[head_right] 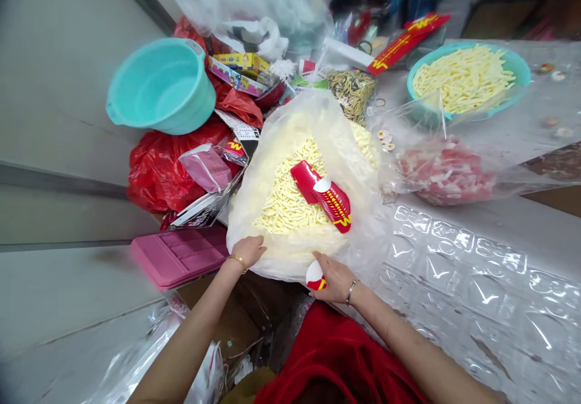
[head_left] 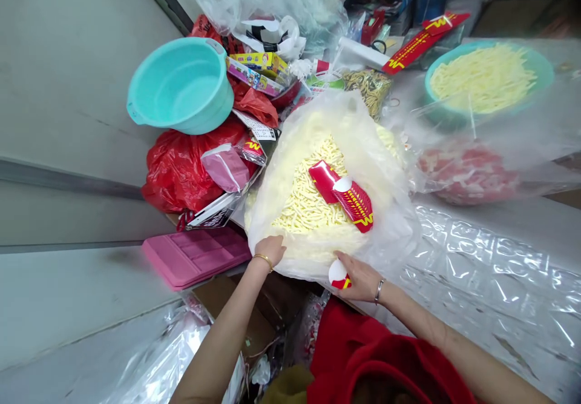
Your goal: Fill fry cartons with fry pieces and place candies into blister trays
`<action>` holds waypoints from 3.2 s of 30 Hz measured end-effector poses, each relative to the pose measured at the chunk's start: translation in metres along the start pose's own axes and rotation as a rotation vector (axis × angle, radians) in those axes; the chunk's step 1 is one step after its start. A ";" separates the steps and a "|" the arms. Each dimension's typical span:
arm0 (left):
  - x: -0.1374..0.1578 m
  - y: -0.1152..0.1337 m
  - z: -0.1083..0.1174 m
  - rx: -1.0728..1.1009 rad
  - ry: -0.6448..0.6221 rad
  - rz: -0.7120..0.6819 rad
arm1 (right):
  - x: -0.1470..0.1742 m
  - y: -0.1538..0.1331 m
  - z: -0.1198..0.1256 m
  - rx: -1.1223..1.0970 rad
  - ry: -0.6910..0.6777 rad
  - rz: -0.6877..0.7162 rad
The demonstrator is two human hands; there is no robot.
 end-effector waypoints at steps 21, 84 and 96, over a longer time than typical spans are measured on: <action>-0.060 0.056 0.004 1.033 0.215 -0.361 | -0.002 -0.006 0.048 -0.177 0.598 0.007; 0.014 0.103 -0.004 0.893 0.226 -0.457 | -0.026 -0.019 0.039 0.091 0.560 0.088; 0.025 0.134 -0.025 0.400 0.221 -0.559 | -0.018 0.001 0.024 0.054 0.619 0.121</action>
Point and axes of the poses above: each hand's wrist, its own x-axis away from the middle knuckle, its own z-axis out of the back of the hand, y = z × x, the point moved 2 cm from there along -x, towards the middle knuckle, and after that the axes turned 8 degrees about -y, right-handed, at the moved point
